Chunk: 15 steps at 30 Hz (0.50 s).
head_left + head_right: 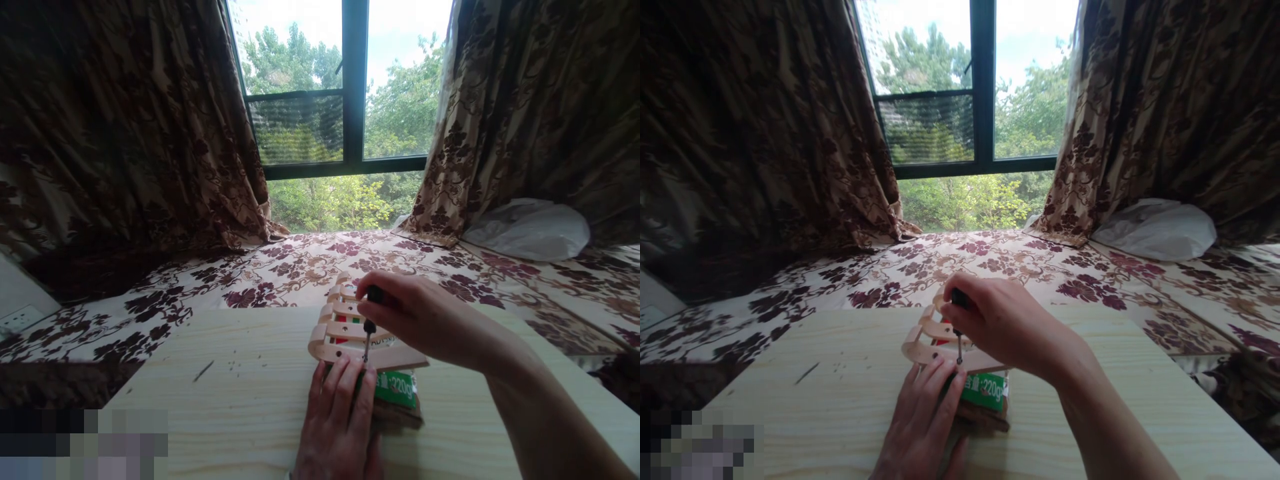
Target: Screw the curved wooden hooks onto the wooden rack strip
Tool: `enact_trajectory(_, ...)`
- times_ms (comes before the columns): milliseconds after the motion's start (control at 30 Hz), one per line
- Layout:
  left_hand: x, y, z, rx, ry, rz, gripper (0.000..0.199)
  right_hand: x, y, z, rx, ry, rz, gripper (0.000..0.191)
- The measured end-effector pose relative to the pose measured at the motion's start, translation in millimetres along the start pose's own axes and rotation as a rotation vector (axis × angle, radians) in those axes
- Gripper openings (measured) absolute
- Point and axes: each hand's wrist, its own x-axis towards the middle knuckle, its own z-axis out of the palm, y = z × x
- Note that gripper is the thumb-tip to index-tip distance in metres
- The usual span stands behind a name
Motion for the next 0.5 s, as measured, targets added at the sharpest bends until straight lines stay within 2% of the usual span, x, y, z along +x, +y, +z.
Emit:
enact_trajectory(67,2,-1,-2.8,-0.003,0.012,0.006,0.044,-1,-4,-1,-0.005,-0.022,-0.008,0.013)
enact_trajectory(167,10,-3,-16.6,0.009,0.023,0.008,0.043,1,-5,2,-0.031,0.005,0.041,0.017)
enact_trajectory(200,13,-4,-22.9,0.021,-0.118,0.022,0.047,2,-4,4,-0.030,0.018,0.060,0.018)
enact_trajectory(233,15,-6,-29.1,0.000,-0.117,0.014,0.048,3,-3,5,-0.028,0.027,0.076,0.018)
enact_trajectory(267,17,-7,-34.8,-0.034,-0.092,-0.050,0.045,3,-3,6,-0.028,0.035,0.086,0.018)
enact_trajectory(333,18,-12,-42.5,-0.157,-0.007,-0.253,0.030,4,-2,7,-0.043,0.041,0.091,0.018)
enact_trajectory(400,17,-18,-44.3,-0.326,0.036,-0.529,0.012,4,-3,8,-0.062,0.040,0.089,0.019)
enact_trajectory(433,16,-21,-43.1,-0.441,0.049,-0.725,0.005,4,-3,8,-0.068,0.039,0.087,0.019)
enact_trajectory(500,14,-28,-37.3,-0.688,0.106,-1.092,0.017,4,-2,8,-0.070,0.037,0.090,0.019)
